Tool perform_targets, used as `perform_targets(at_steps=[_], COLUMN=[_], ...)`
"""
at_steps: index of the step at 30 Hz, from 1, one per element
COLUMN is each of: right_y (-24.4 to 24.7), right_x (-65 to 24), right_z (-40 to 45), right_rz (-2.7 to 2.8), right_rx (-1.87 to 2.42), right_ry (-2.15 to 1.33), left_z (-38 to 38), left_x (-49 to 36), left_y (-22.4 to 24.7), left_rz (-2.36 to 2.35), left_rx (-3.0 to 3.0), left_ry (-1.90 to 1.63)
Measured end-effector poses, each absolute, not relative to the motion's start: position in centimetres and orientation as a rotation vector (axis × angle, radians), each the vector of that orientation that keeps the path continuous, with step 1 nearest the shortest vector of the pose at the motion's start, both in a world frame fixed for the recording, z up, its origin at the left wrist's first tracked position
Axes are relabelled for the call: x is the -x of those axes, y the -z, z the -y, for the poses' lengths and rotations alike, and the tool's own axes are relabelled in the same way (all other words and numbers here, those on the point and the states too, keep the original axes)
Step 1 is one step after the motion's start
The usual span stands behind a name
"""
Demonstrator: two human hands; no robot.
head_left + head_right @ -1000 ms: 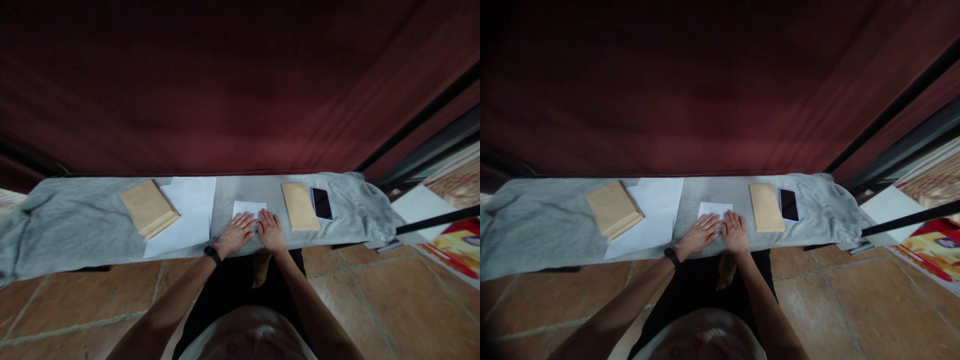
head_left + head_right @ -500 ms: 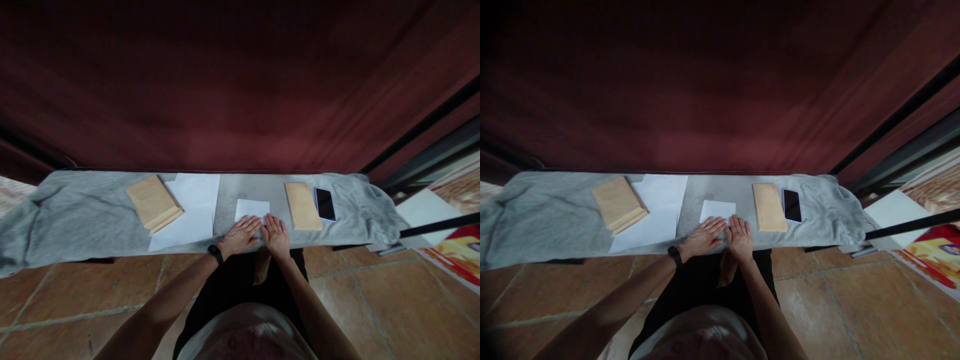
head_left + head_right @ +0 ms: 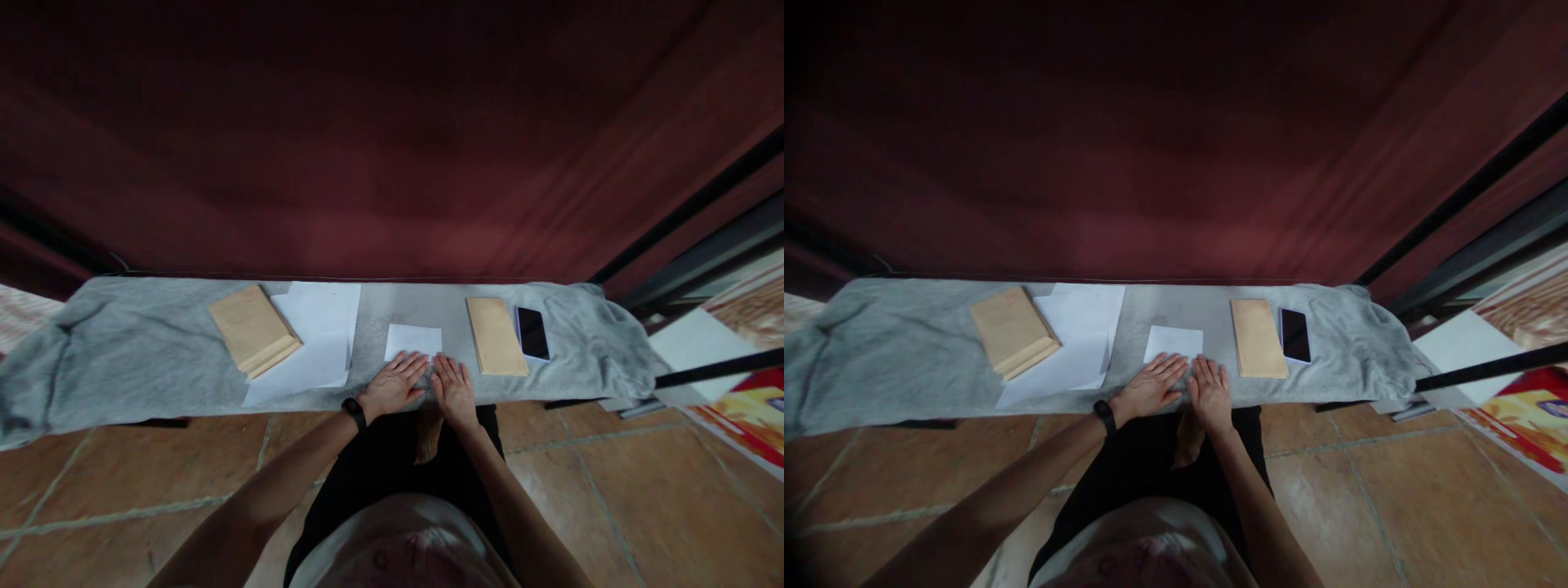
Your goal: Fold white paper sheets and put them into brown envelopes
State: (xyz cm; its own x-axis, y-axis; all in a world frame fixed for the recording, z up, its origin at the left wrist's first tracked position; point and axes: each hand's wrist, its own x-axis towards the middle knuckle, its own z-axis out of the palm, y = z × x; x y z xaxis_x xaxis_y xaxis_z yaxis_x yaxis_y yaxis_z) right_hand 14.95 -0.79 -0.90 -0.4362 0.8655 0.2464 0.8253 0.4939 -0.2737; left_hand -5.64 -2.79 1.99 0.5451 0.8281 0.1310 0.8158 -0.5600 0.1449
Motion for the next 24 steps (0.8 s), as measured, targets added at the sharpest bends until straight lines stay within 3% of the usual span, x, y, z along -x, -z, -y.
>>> perform_targets(at_steps=[24], right_y=[0.2], right_x=[-12.8], right_z=[-4.9], right_rz=[2.406], right_rx=[1.541], right_ry=[-0.169], left_z=[2.6], left_x=[5.7], left_y=[-1.9], left_rz=[-1.455], left_rx=[-2.736], left_ry=[-0.223])
